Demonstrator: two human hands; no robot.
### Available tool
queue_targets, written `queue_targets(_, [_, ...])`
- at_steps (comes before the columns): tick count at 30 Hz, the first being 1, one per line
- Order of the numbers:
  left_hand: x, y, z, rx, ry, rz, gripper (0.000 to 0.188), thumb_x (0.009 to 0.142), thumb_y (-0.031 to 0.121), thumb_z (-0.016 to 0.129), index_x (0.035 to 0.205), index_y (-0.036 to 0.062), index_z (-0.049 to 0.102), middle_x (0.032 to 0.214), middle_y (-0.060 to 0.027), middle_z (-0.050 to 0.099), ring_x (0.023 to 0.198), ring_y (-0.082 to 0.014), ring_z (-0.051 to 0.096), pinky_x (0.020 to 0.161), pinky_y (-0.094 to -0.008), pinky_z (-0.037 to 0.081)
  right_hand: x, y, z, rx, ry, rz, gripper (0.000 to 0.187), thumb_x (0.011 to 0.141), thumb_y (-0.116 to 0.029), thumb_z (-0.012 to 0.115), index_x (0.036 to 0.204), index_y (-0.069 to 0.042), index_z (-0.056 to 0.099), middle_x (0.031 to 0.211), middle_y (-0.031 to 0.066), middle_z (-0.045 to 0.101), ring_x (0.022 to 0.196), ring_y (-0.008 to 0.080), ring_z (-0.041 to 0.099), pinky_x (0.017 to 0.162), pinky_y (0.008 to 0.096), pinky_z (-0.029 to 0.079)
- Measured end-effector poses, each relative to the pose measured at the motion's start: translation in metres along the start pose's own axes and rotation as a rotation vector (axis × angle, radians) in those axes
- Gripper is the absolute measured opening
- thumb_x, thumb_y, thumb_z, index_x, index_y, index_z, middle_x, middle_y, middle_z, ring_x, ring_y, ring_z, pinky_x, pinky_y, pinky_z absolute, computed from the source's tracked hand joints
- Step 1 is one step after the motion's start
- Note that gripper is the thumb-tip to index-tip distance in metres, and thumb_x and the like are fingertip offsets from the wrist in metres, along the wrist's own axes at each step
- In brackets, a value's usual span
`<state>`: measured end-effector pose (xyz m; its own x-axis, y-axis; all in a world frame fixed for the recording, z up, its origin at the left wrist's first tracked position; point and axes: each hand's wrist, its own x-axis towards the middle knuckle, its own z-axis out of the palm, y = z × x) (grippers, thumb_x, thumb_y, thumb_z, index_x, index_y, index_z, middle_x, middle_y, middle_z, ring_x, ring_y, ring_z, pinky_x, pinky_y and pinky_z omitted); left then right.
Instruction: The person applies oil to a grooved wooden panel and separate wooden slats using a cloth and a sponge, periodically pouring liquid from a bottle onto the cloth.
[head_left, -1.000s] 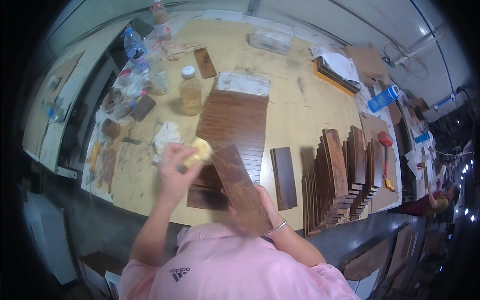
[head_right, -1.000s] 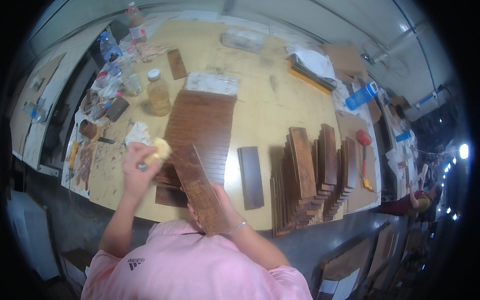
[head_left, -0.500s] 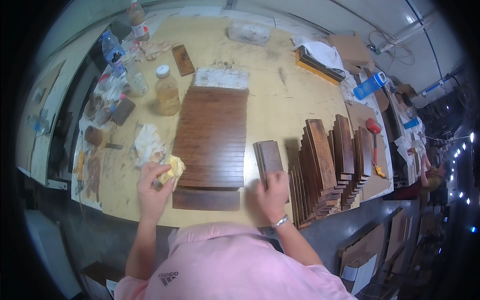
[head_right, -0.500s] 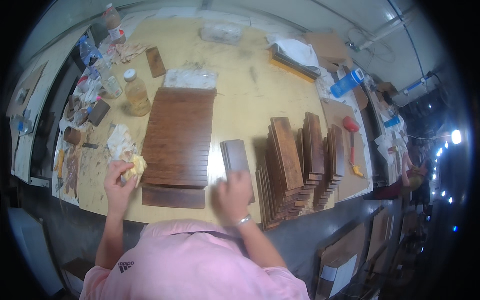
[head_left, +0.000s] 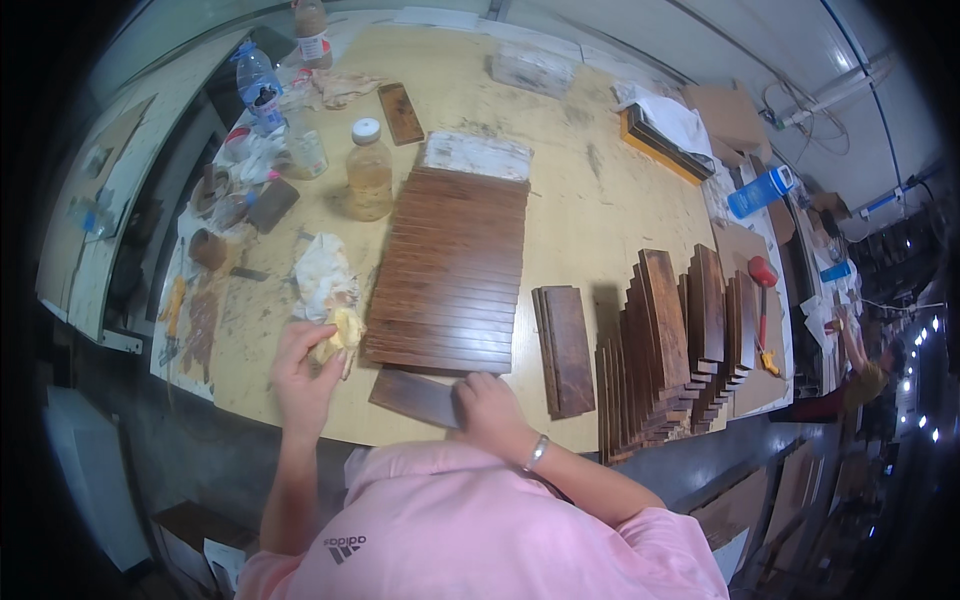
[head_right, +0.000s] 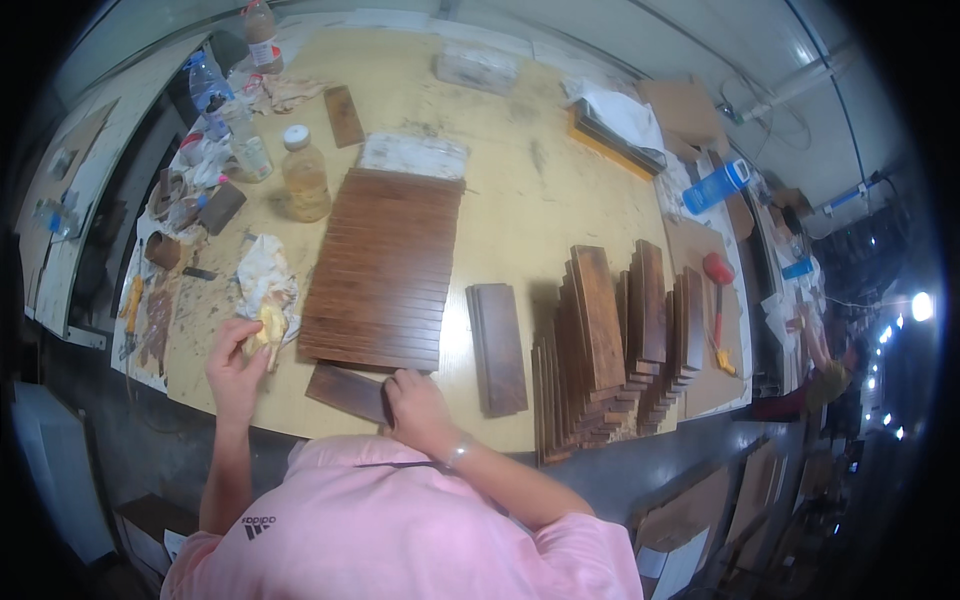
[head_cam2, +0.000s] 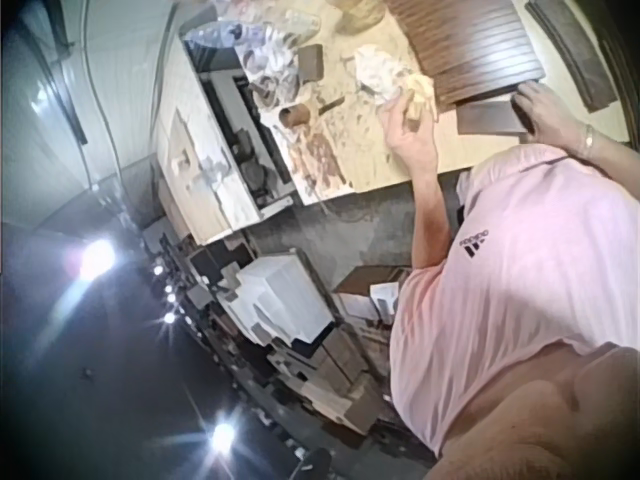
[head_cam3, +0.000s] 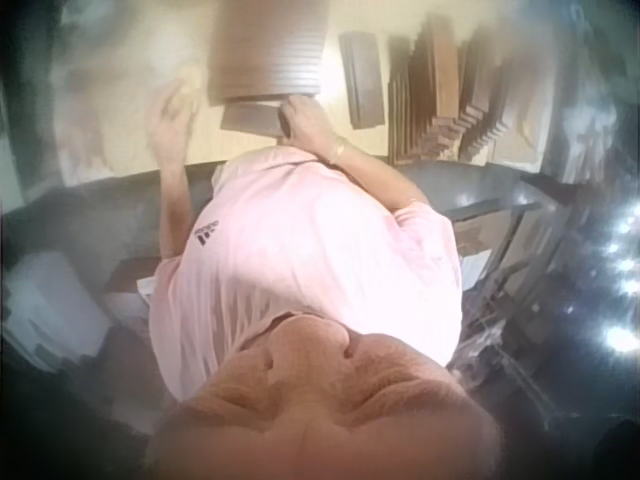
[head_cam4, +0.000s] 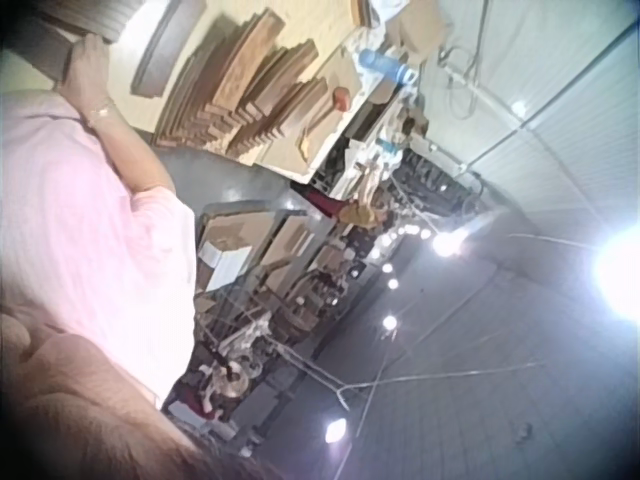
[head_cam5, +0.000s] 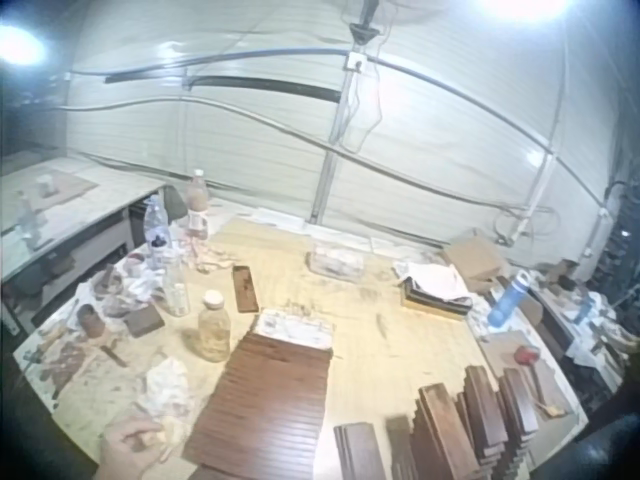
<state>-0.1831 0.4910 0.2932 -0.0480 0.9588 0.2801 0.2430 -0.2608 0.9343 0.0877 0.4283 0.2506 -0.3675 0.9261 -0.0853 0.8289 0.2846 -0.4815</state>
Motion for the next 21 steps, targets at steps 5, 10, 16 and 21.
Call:
queue_targets(5, [-0.002, 0.002, -0.013, -0.027, 0.091, 0.002, 0.038, 0.074, -0.019, 0.066, 0.109, -0.0041, 0.066, 0.108, -0.0095, 0.055, 0.105, -0.0198, 0.056, 0.097, -0.0288, 0.044, -0.015, 0.008, -0.032, 1.064, -0.174, 0.219, 0.036, 0.081, -0.014, 0.076, 0.11, -0.002, 0.058, 0.117, 0.0119, 0.064, 0.111, 0.0202, 0.061, 0.093, 0.033, 0.049])
queue_targets(10, [-0.011, 0.03, 0.013, -0.052, -0.084, 0.1, 0.041, 0.069, -0.013, 0.072, 0.108, 0.0, 0.069, 0.107, -0.0092, 0.056, 0.102, -0.021, 0.058, 0.09, -0.031, 0.048, 0.004, -0.007, -0.053, 1.798, 0.034, 0.378, 0.054, 0.087, -0.005, 0.073, 0.136, -0.002, 0.05, 0.117, 0.0085, 0.067, 0.103, 0.013, 0.064, 0.09, 0.0267, 0.051])
queue_targets(16, [-0.028, 0.067, 0.055, 0.09, -0.536, 0.561, 0.04, 0.063, 0.002, 0.082, 0.102, 0.0119, 0.077, 0.097, -0.0103, 0.059, 0.085, -0.0268, 0.063, 0.072, -0.0351, 0.053, 0.031, -0.011, -0.056, 1.624, 0.189, 0.494, 0.051, 0.096, -0.002, 0.061, 0.146, 0.001, 0.048, 0.133, 0.0079, 0.063, 0.114, 0.0126, 0.062, 0.101, 0.0282, 0.049])
queue_targets(21, [0.04, 0.031, 0.044, 0.268, -0.168, 0.393, 0.036, 0.067, -0.004, 0.077, 0.102, 0.004, 0.073, 0.097, -0.0097, 0.059, 0.088, -0.0246, 0.061, 0.077, -0.0335, 0.051, 0.02, -0.031, -0.071, 1.58, 0.076, 0.468, 0.057, 0.096, 0.003, 0.056, 0.15, 0.007, 0.039, 0.138, 0.0145, 0.059, 0.117, 0.0166, 0.06, 0.097, 0.0301, 0.05])
